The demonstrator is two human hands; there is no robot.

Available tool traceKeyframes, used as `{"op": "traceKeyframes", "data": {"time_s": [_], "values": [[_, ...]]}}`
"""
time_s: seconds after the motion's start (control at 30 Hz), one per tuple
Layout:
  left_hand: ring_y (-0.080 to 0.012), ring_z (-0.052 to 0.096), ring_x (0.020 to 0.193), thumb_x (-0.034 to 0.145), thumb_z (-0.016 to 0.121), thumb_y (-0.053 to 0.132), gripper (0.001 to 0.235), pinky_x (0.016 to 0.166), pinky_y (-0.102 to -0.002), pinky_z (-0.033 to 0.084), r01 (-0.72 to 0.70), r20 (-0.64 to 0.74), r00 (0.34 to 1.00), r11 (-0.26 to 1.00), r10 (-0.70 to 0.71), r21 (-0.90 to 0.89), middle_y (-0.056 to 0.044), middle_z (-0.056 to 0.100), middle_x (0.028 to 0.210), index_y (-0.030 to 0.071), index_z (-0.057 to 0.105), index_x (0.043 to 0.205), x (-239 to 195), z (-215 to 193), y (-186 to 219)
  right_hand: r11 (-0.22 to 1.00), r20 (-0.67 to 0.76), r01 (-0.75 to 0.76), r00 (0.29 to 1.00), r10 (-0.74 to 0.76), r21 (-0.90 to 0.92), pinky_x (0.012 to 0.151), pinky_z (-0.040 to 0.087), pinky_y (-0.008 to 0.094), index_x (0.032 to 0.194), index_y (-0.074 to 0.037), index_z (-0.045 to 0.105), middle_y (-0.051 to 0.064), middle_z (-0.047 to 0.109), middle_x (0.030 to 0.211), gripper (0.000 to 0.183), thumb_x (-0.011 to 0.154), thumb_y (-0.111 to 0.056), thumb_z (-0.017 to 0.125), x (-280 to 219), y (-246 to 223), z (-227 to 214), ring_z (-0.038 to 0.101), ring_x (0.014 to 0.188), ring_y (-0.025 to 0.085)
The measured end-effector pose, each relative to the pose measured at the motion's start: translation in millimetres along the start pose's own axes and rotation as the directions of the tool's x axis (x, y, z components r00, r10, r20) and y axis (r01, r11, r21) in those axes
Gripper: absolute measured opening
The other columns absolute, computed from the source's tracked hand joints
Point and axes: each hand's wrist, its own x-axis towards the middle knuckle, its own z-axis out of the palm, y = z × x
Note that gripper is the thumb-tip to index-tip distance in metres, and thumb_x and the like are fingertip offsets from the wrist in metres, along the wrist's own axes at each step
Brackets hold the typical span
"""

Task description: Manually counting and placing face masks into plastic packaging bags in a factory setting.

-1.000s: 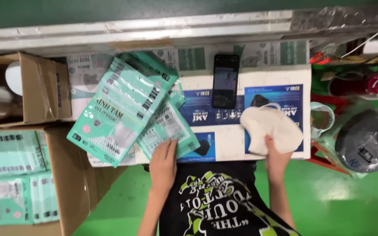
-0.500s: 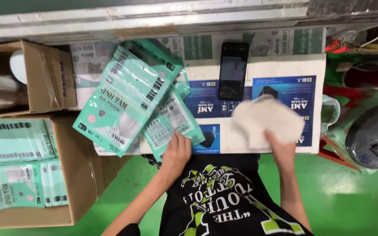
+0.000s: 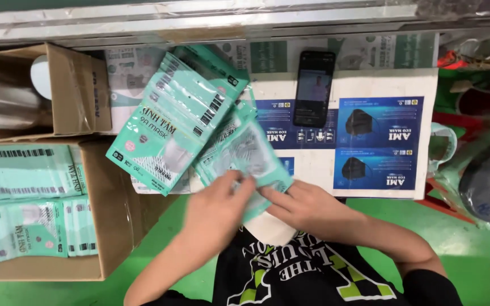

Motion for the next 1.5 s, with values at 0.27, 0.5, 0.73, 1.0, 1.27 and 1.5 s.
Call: {"op": "traceKeyframes", "data": {"time_s": [0.27,0.5,0.73,1.0,1.27,1.5], "values": [[-0.0237,0.071,0.078,0.084,0.077,0.001,0.039,0.064,-0.035,0.055,0.116,-0.290,0.949,0.993,-0.121,-0.037,-0.010,0.065,0.111,0.010,0.071,0.121,-15,-23,-2,0.749,-0.399,0.187,0.910,0.111,0.636,0.102,0.058,0.039,0.128,-0.004,0.068,0.013,0.066,0.139,0.043,0.086,-0.011,0.070,-49,26,51,0.071,0.122,0.029],[-0.0215,0.069,0.082,0.088,0.076,-0.001,0.037,0.068,-0.032,0.056,0.193,-0.489,0.836,0.967,-0.250,-0.165,-0.012,0.061,0.112,0.007,0.070,0.124,-1,18,16,0.319,-0.182,-0.217,0.487,0.854,0.922,0.082,0.061,0.037,0.109,0.002,0.073,0.014,0.077,0.102,0.030,0.081,-0.007,0.082,-20,47,97,0.072,0.092,0.022],[-0.0226,0.067,0.074,0.088,0.074,0.003,0.031,0.063,-0.032,0.056,0.260,-0.478,0.812,0.941,-0.335,-0.219,-0.017,0.060,0.110,0.000,0.067,0.118,22,67,17,0.179,0.004,-0.248,0.596,0.803,0.952,0.088,0.059,0.031,0.121,0.000,0.070,0.009,0.079,0.108,0.040,0.084,-0.011,0.078,16,28,59,0.074,0.098,0.015],[-0.0252,0.062,0.071,0.087,0.072,0.002,0.025,0.061,-0.036,0.049,0.148,-0.269,0.958,0.971,-0.093,0.188,-0.010,0.060,0.084,-0.004,0.071,0.111,27,61,10,0.303,-0.144,-0.084,0.740,0.657,0.949,0.109,0.044,0.032,0.149,0.000,0.045,0.012,0.062,0.139,0.041,0.110,-0.016,0.047,35,34,81,0.057,0.129,0.015],[-0.0248,0.058,0.082,0.085,0.067,0.003,0.028,0.072,-0.037,0.047,-0.027,-0.432,0.899,0.993,0.076,0.118,-0.009,0.058,0.089,-0.003,0.068,0.112,34,47,22,-0.006,-0.144,0.203,0.711,0.688,0.979,0.104,0.049,0.031,0.134,-0.003,0.050,0.005,0.062,0.126,0.050,0.091,-0.011,0.073,41,61,89,0.060,0.117,0.011],[-0.0255,0.054,0.072,0.084,0.065,0.003,0.014,0.064,-0.038,0.044,-0.104,-0.300,0.943,0.985,0.141,0.135,-0.010,0.052,0.080,0.000,0.065,0.097,31,67,18,-0.056,-0.014,0.105,0.572,0.820,0.993,0.073,0.043,0.037,0.117,0.014,0.056,0.013,0.053,0.098,0.029,0.107,-0.009,0.072,57,72,143,0.048,0.090,0.019]]}}
